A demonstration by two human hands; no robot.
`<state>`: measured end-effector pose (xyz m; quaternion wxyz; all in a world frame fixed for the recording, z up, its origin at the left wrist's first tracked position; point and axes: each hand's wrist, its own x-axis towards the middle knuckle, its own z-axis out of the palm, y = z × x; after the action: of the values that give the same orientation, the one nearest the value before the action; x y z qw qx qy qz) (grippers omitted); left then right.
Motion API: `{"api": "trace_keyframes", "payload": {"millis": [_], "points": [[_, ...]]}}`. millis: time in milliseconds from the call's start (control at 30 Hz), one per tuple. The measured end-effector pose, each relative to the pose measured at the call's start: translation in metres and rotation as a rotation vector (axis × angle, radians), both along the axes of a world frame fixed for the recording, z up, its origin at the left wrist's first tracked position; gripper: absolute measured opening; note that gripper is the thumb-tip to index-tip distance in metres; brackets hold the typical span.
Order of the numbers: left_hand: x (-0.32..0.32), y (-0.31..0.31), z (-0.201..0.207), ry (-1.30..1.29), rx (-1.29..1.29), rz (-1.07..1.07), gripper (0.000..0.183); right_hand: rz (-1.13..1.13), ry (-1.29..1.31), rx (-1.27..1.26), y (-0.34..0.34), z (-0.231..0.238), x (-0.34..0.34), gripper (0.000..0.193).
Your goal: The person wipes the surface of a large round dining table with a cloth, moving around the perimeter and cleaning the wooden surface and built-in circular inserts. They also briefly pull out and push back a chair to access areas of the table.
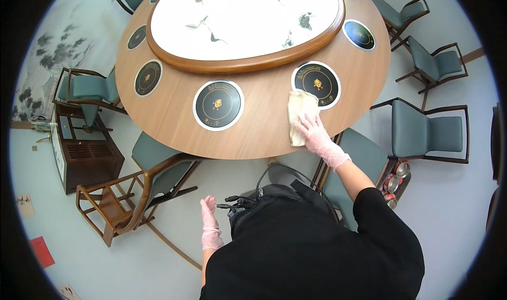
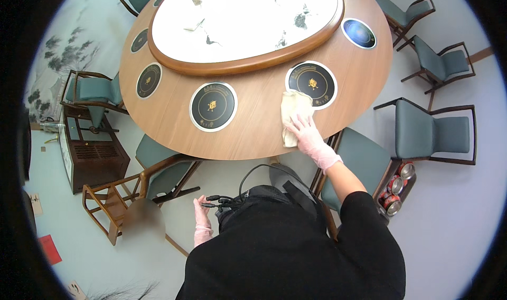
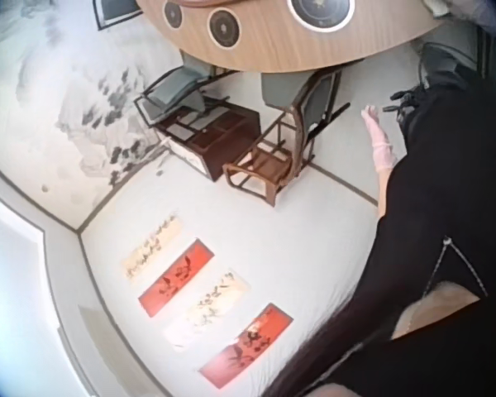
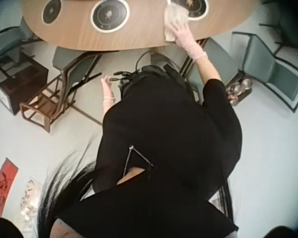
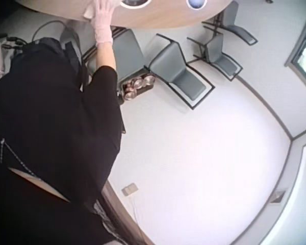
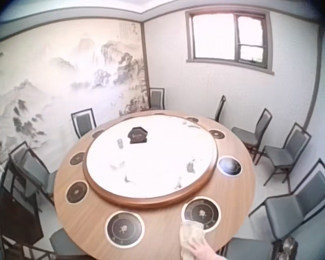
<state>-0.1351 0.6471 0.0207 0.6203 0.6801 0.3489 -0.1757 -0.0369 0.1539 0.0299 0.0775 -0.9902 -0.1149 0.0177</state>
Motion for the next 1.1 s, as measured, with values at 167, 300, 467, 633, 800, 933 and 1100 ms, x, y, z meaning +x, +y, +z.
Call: {"api": "trace_keyframes", "payload": {"millis": [167,300,467,633,800,933,1100], "points": [[0.037,-0.015,0.005,-0.111,0.063,-0.069,0.060,-0.459,0.113,0.348,0.006,0.000,0.006,0.084],[0.117,-0.040,-0.001,-0.353,0.339,-0.349,0.052,-0.830,0.043,0.345,0.044,-0.005,0.057,0.099],[0.201,-0.060,-0.029,-0.550,0.879,-0.571,0.054,-1.002,-0.068,0.205,0.065,-0.056,0.079,0.085],[0.242,-0.046,-0.064,-0.275,1.115,-0.409,0.063,-0.707,-0.296,0.245,0.050,-0.075,0.096,0.051],[0.246,-0.071,-0.072,-0.169,1.338,-0.409,0.063,-0.825,-0.298,0.126,0.029,-0.065,0.181,0.050],[0.246,-0.072,-0.082,-0.204,1.435,-0.411,0.062,-0.603,-0.332,0.135,0.043,-0.068,0.212,0.049],[0.246,-0.064,-0.079,-0.152,1.448,-0.401,0.062,-0.068,-0.138,0.333,0.075,-0.033,0.154,0.048]]}}
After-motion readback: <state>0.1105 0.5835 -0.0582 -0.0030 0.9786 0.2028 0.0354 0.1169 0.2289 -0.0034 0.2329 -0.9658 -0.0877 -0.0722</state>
